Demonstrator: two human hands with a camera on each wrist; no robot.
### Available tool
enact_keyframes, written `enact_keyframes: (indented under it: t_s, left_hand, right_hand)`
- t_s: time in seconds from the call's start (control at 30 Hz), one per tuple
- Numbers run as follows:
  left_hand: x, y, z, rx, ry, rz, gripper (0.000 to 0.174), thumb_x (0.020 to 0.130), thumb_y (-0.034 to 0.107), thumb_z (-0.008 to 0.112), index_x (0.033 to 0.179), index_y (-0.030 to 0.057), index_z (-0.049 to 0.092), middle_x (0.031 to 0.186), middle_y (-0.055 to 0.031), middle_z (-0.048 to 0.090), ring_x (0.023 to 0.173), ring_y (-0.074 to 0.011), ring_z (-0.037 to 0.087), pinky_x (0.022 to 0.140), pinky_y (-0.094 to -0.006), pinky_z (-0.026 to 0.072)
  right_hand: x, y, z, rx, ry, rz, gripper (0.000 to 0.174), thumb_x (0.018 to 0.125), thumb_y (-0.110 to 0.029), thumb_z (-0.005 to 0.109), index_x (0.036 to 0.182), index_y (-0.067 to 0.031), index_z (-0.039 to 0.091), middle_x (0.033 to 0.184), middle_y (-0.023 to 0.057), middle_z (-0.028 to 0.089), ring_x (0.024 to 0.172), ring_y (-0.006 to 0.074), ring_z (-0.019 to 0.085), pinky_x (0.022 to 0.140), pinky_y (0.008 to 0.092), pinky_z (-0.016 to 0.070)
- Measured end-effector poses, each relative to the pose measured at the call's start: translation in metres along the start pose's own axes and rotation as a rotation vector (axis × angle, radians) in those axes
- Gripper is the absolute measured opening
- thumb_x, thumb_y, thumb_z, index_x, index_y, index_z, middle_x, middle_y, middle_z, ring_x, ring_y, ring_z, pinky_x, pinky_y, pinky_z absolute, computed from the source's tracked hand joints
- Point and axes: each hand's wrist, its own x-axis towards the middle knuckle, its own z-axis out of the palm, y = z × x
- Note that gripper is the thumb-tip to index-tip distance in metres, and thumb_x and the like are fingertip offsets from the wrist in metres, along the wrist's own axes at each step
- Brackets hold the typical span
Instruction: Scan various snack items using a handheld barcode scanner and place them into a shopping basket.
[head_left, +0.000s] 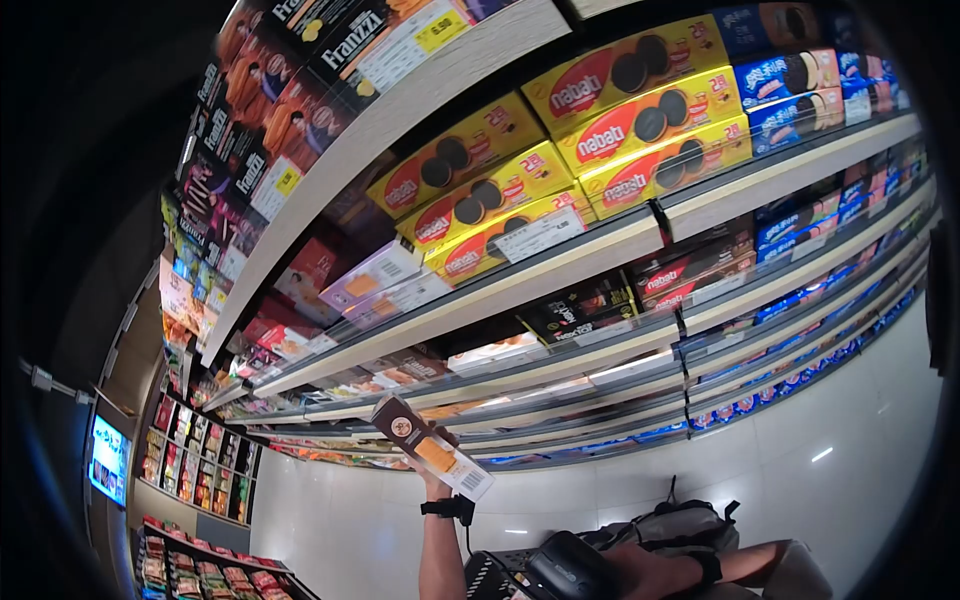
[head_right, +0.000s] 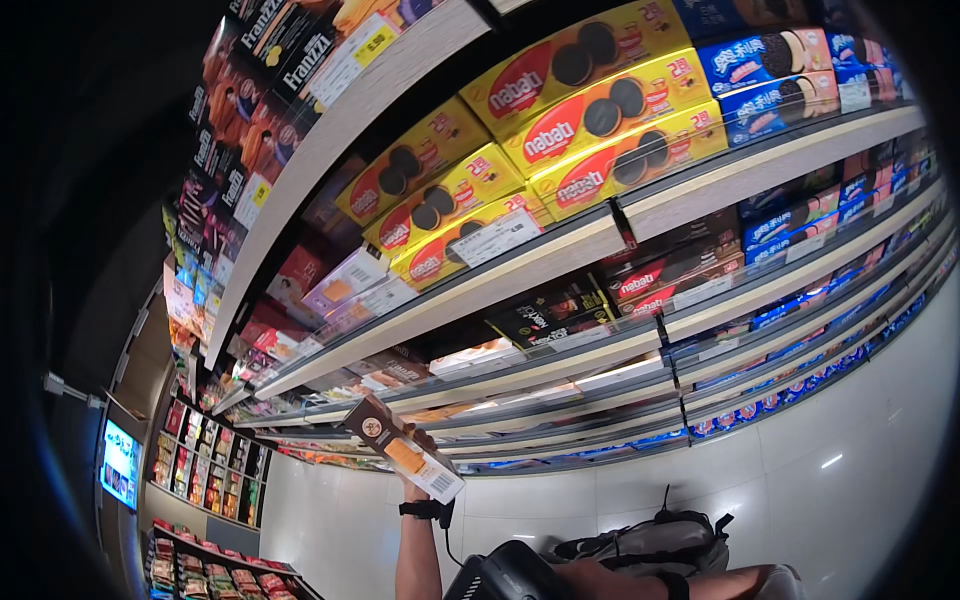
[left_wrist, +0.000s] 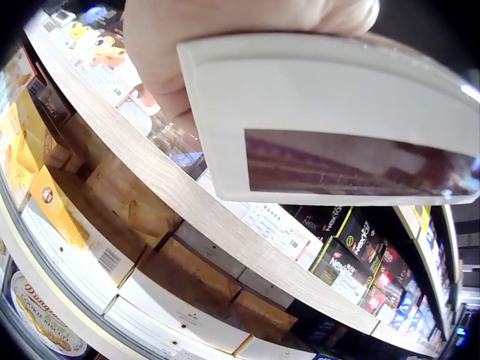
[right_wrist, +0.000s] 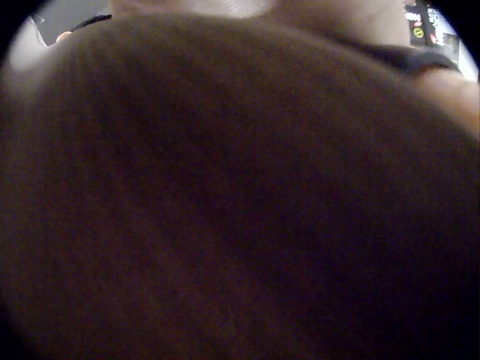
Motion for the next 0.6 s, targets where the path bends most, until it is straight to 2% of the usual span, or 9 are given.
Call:
enact_keyframes:
  t_s: [0.2, 0.27, 0.3, 0.37, 0.4, 0.43, 0.5, 0.53, 0.6]
  left_hand:
    - [0.006, -0.005, -0.001, -0.036, 0.033, -0.006, 0.062, 0.091, 0.058, 0.043, 0.115, 0.0018, 0.053, 0.082, -0.009, 0.06, 0.071, -0.021, 0.056, 0.064, -0.0329, 0.0466]
    - [0.006, -0.002, 0.011, 0.027, -0.099, 0.007, 0.062, 0.092, 0.058, 0.042, 0.121, 0.0039, 0.051, 0.094, -0.0095, 0.062, 0.083, -0.0228, 0.06, 0.073, -0.0359, 0.0499]
    - [0.001, -0.004, 0.018, 0.026, -0.099, 0.005, 0.062, 0.092, 0.058, 0.042, 0.121, 0.0039, 0.051, 0.094, -0.0095, 0.062, 0.083, -0.0228, 0.06, 0.073, -0.0359, 0.0499]
    - [-0.022, 0.005, 0.091, -0.002, 0.226, 0.058, 0.053, 0.093, 0.053, 0.047, 0.124, 0.0107, 0.05, 0.106, -0.0044, 0.06, 0.099, -0.0205, 0.058, 0.086, -0.0358, 0.0486]
    - [-0.026, -0.001, 0.085, -0.081, 0.248, -0.04, 0.056, 0.093, 0.054, 0.044, 0.129, 0.0116, 0.048, 0.116, -0.0035, 0.06, 0.108, -0.0207, 0.058, 0.091, -0.0373, 0.0483]
    - [-0.032, -0.004, 0.087, 0.019, 0.215, -0.037, 0.056, 0.094, 0.051, 0.043, 0.133, 0.0118, 0.045, 0.121, -0.004, 0.059, 0.107, -0.0205, 0.059, 0.092, -0.0365, 0.0486]
    - [-0.056, -0.007, 0.1, -0.025, 0.145, -0.102, 0.052, 0.095, 0.047, 0.043, 0.134, 0.0119, 0.045, 0.124, -0.0054, 0.058, 0.106, -0.0215, 0.06, 0.092, -0.0365, 0.0486]
    - [-0.063, -0.005, 0.115, -0.047, 0.219, -0.105, 0.05, 0.095, 0.045, 0.043, 0.132, 0.0112, 0.046, 0.124, -0.0066, 0.059, 0.109, -0.022, 0.059, 0.093, -0.0365, 0.0486]
    - [-0.062, -0.004, 0.123, -0.034, 0.214, -0.091, 0.05, 0.096, 0.044, 0.042, 0.132, 0.01, 0.045, 0.126, -0.0083, 0.057, 0.111, -0.0238, 0.058, 0.095, -0.038, 0.0472]
  right_hand:
    - [0.002, 0.01, -0.003, 0.128, -0.02, 0.008, 0.073, 0.069, -0.037, 0.086, 0.121, 0.0039, 0.057, 0.113, 0.0067, 0.062, 0.102, 0.0128, 0.053, 0.085, 0.0321, 0.0414]
    - [0.001, 0.007, -0.005, 0.104, -0.031, 0.014, 0.074, 0.069, -0.038, 0.086, 0.122, 0.0044, 0.057, 0.115, 0.0068, 0.061, 0.103, 0.013, 0.053, 0.086, 0.0315, 0.0413]
    - [0.001, 0.006, -0.006, 0.079, -0.043, 0.02, 0.076, 0.069, -0.039, 0.086, 0.123, 0.0048, 0.056, 0.116, 0.0069, 0.061, 0.105, 0.0132, 0.053, 0.087, 0.0309, 0.0412]
    - [0.0, 0.011, -0.009, 0.134, -0.037, 0.011, 0.075, 0.069, -0.037, 0.086, 0.124, 0.0047, 0.056, 0.117, 0.0069, 0.061, 0.106, 0.013, 0.052, 0.087, 0.0313, 0.0412]
    - [-0.001, 0.014, -0.009, 0.19, -0.031, 0.001, 0.075, 0.07, -0.036, 0.086, 0.125, 0.0046, 0.055, 0.118, 0.007, 0.06, 0.107, 0.0127, 0.052, 0.088, 0.0317, 0.0413]
    - [-0.002, 0.016, -0.009, 0.188, -0.032, 0.002, 0.075, 0.07, -0.036, 0.086, 0.125, 0.0046, 0.055, 0.118, 0.007, 0.06, 0.107, 0.0127, 0.052, 0.088, 0.0317, 0.0413]
    - [-0.004, 0.018, -0.008, 0.152, 0.054, -0.015, 0.067, 0.073, -0.029, 0.085, 0.123, 0.0045, 0.056, 0.117, 0.0068, 0.061, 0.108, 0.0112, 0.05, 0.089, 0.0313, 0.0409]
    - [-0.003, 0.013, -0.007, 0.15, 0.053, -0.014, 0.067, 0.073, -0.029, 0.085, 0.123, 0.0045, 0.056, 0.117, 0.0068, 0.061, 0.108, 0.0112, 0.05, 0.089, 0.0313, 0.0409]
    - [0.0, 0.0, -0.003, 0.126, 0.12, 0.019, 0.056, 0.075, -0.019, 0.082, 0.12, 0.0037, 0.058, 0.112, 0.006, 0.063, 0.102, 0.0096, 0.051, 0.085, 0.0296, 0.0423]
